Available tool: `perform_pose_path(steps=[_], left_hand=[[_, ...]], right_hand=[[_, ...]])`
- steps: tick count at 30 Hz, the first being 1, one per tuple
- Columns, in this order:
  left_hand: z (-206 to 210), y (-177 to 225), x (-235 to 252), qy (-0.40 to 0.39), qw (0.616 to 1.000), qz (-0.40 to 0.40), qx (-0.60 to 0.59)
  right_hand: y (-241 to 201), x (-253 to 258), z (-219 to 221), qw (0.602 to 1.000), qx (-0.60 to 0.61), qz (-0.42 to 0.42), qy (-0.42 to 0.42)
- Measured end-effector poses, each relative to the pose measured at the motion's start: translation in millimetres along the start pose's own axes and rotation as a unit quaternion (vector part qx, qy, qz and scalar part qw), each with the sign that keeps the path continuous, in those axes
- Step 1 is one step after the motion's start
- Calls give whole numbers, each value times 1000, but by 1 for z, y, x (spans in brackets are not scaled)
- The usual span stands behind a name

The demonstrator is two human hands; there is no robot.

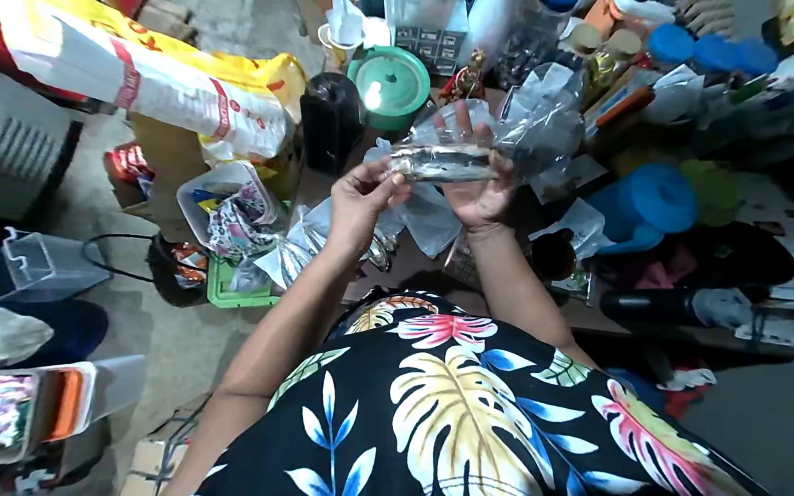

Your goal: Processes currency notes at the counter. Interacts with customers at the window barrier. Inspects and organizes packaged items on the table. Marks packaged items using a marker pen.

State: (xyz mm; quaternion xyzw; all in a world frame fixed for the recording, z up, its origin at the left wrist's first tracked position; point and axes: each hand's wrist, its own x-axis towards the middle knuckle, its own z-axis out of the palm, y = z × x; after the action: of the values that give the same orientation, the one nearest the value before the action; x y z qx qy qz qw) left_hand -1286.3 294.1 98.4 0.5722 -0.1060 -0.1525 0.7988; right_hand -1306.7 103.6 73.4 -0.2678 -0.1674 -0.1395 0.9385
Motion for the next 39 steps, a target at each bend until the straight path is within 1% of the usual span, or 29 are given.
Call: perform_pose_path(steps=[2, 3, 5, 7, 9, 11, 12, 13, 14, 16, 17, 18, 20, 23, 24, 26, 28, 29, 31, 32, 34, 35, 36, 37, 39], left_hand=[[-2, -2, 7, 21, 996, 71, 57], [-3, -4, 10, 27, 990, 105, 85], [-4, -8, 18, 25, 974, 167, 149], [-6, -9, 27, -3, 950, 210, 232], [-7, -6, 37, -36, 930, 226, 286], [-6, 0, 43, -68, 913, 228, 331], [-5, 5, 43, -98, 899, 222, 365], [-5, 8, 44, -122, 886, 210, 395], [-7, 9, 45, -127, 881, 198, 410], [-15, 9, 49, -105, 880, 195, 420], [-17, 8, 49, -114, 875, 200, 426], [-19, 5, 47, -133, 870, 199, 431], [-29, -6, 45, -147, 871, 173, 436], [-51, -30, 47, -125, 896, 106, 412], [-54, -36, 46, -129, 905, 85, 396], [-50, -40, 45, -146, 920, 48, 362], [-39, -37, 48, -160, 926, 46, 338], [-33, -34, 50, -169, 926, 56, 332], [-18, -23, 54, -182, 924, 81, 326], [-11, -17, 55, -181, 925, 94, 320], [0, -4, 59, -173, 930, 112, 304], [2, 2, 62, -172, 931, 115, 302], [3, 8, 65, -174, 930, 118, 301], [3, 14, 67, -180, 930, 121, 296], [2, 25, 69, -206, 930, 130, 275]], right_hand=[[2, -6, -2, 1000, 8, 7, 3], [4, -9, -4, 999, 24, 11, 20], [9, -15, -3, 995, 26, 21, 89], [12, -17, -2, 983, -23, 37, 177], [14, -17, -8, 960, -86, 44, 261], [13, -16, -15, 944, -103, 32, 310], [12, -15, -15, 938, -99, 20, 330], [10, -14, -15, 935, -99, 10, 341], [7, -14, -14, 930, -108, 1, 351], [5, -12, -14, 923, -140, -3, 358], [4, -11, -14, 920, -158, -1, 358], [3, -10, -15, 917, -187, -1, 352], [-1, -7, -13, 914, -275, -1, 298], [-12, 7, 5, 875, -450, 17, 180], [-17, 12, 12, 851, -507, 25, 131], [-25, 24, 24, 781, -620, 63, 49], [-36, 36, 40, 705, -702, 99, -10], [-41, 40, 48, 680, -726, 97, -23], [-42, 41, 60, 657, -749, 76, -30], [-41, 41, 62, 652, -752, 72, -63], [-35, 41, 60, 628, -763, 78, -130], [-33, 41, 58, 623, -766, 76, -138], [-33, 42, 57, 633, -760, 74, -128], [-33, 42, 58, 657, -741, 74, -117], [-31, 41, 52, 734, -660, 78, -137]])
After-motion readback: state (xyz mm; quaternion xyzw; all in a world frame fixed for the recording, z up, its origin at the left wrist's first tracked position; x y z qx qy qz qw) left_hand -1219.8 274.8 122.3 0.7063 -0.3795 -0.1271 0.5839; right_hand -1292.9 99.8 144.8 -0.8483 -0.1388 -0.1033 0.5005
